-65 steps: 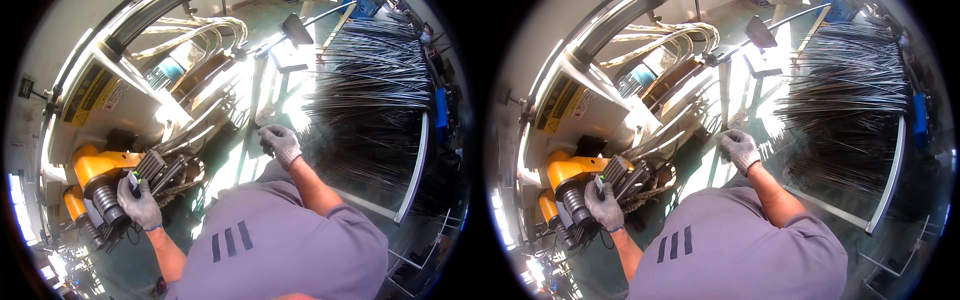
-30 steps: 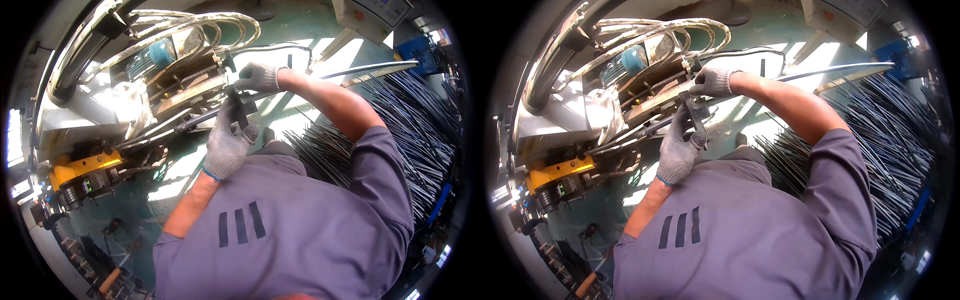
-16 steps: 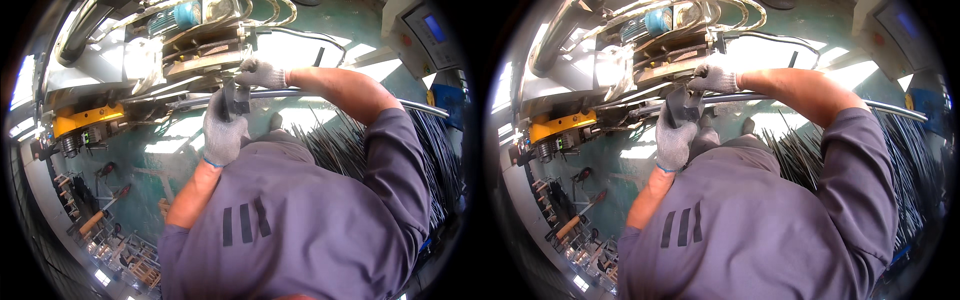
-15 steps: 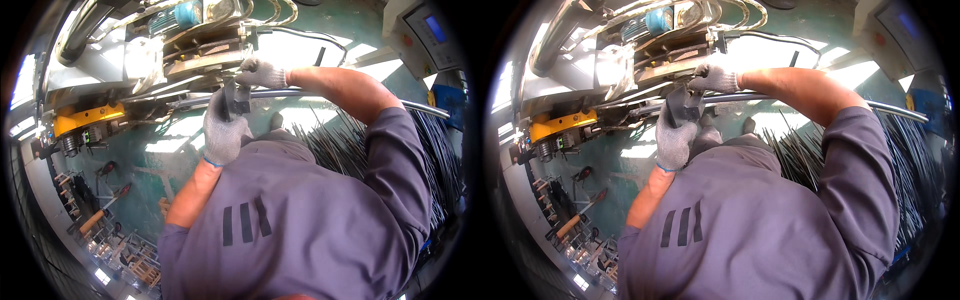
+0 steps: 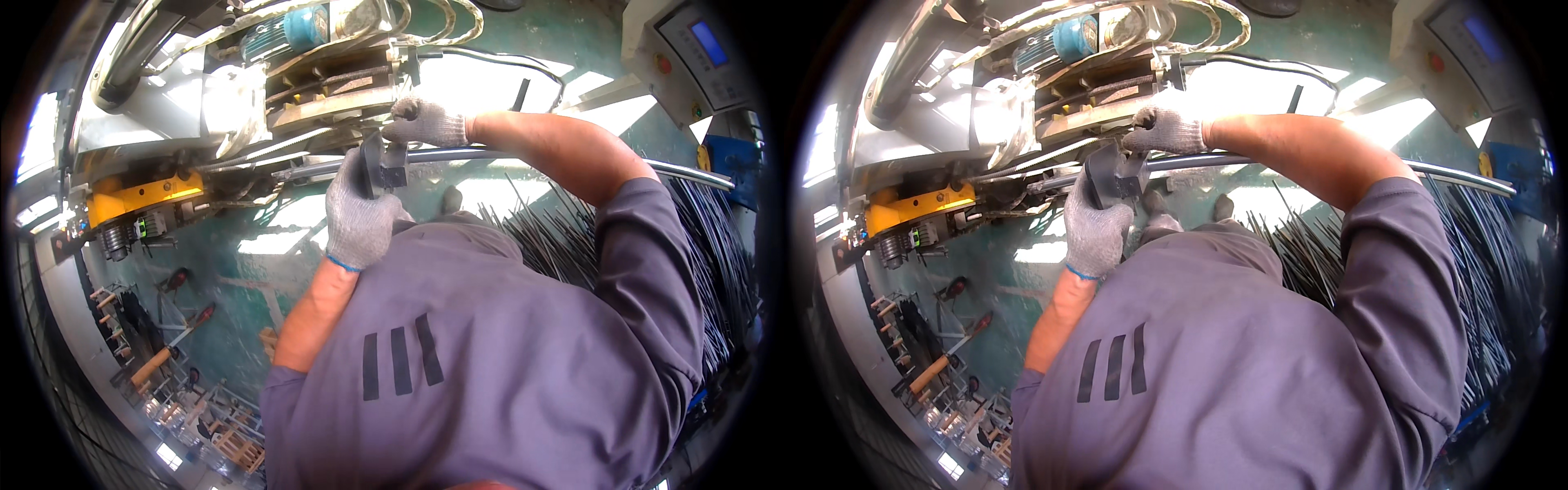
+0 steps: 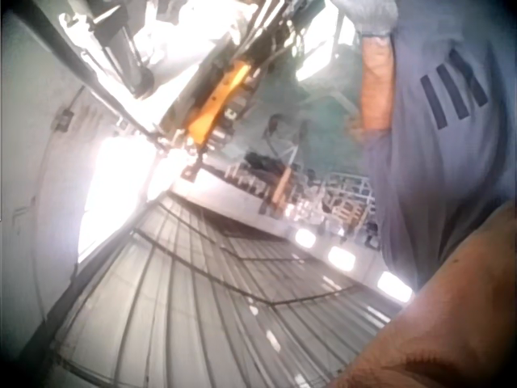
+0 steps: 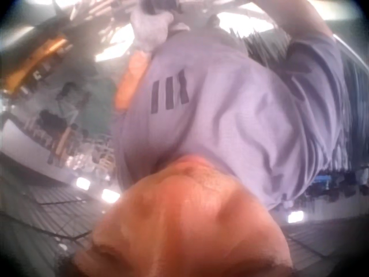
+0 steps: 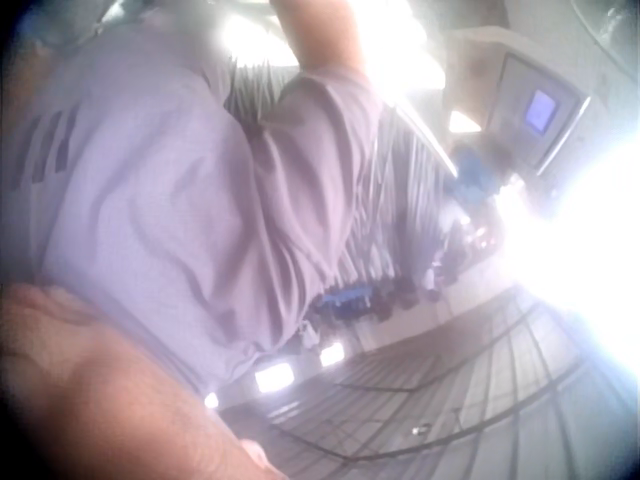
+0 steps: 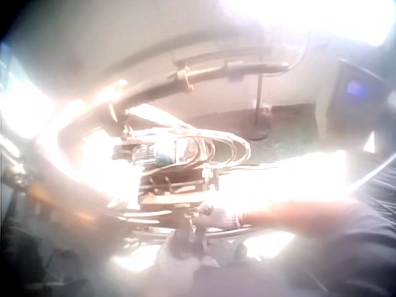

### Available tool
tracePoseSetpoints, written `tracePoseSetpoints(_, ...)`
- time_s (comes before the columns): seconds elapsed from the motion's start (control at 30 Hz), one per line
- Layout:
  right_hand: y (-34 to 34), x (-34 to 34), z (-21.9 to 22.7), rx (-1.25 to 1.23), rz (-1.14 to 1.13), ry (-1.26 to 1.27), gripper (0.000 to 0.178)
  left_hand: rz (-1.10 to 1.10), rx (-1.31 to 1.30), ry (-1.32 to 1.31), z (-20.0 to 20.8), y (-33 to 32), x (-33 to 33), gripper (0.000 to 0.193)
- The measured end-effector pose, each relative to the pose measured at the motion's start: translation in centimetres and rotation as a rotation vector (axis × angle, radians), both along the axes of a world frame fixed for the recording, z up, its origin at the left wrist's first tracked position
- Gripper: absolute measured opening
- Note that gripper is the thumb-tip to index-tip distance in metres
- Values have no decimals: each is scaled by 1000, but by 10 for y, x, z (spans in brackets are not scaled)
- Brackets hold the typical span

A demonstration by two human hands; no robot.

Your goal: The person operates a manual metal bending machine in a workshop. They repeatedly pick up long metal rods, insert them into the machine's jaws, and use a lever to bend the rods into a specific shape. The person then removes the bent rods and stacks them on a nearby pile.

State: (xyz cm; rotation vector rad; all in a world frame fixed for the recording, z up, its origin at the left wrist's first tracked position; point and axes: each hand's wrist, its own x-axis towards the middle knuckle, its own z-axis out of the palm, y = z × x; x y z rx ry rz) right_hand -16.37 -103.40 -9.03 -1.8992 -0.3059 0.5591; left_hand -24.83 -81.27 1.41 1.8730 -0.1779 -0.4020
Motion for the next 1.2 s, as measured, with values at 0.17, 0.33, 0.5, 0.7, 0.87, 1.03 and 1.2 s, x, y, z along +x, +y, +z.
tracePoseSetpoints(0.17, -1, 3, -10, -59, -2, -118, 32, 33, -47, 3, 4, -3, -6, 48)
tracePoseSetpoints(0.33, -2, 7, 4, -113, 17, -111, 46, 42, -63, 49, 1, -2, -4, 43)
tracePoseSetpoints(0.5, 2, 5, -14, -14, -3, -34, 38, 28, 45, -91, 6, -8, -7, 41)
tracePoseSetpoints(0.7, 5, 3, 0, 2, -77, 134, 40, 50, -10, -12, 1, -4, -7, 40)
tracePoseSetpoints(0.87, 11, 8, -4, -78, -60, 59, 36, 75, -14, -4, 4, -9, -5, 38)
tracePoseSetpoints(1.03, 12, 2, 5, 15, -77, 108, 26, 34, 75, 9, 14, -8, 1, 36)
tracePoseSetpoints(1.2, 11, 2, 5, 26, -52, 96, 25, -33, 77, -106, 8, -3, 2, 42)
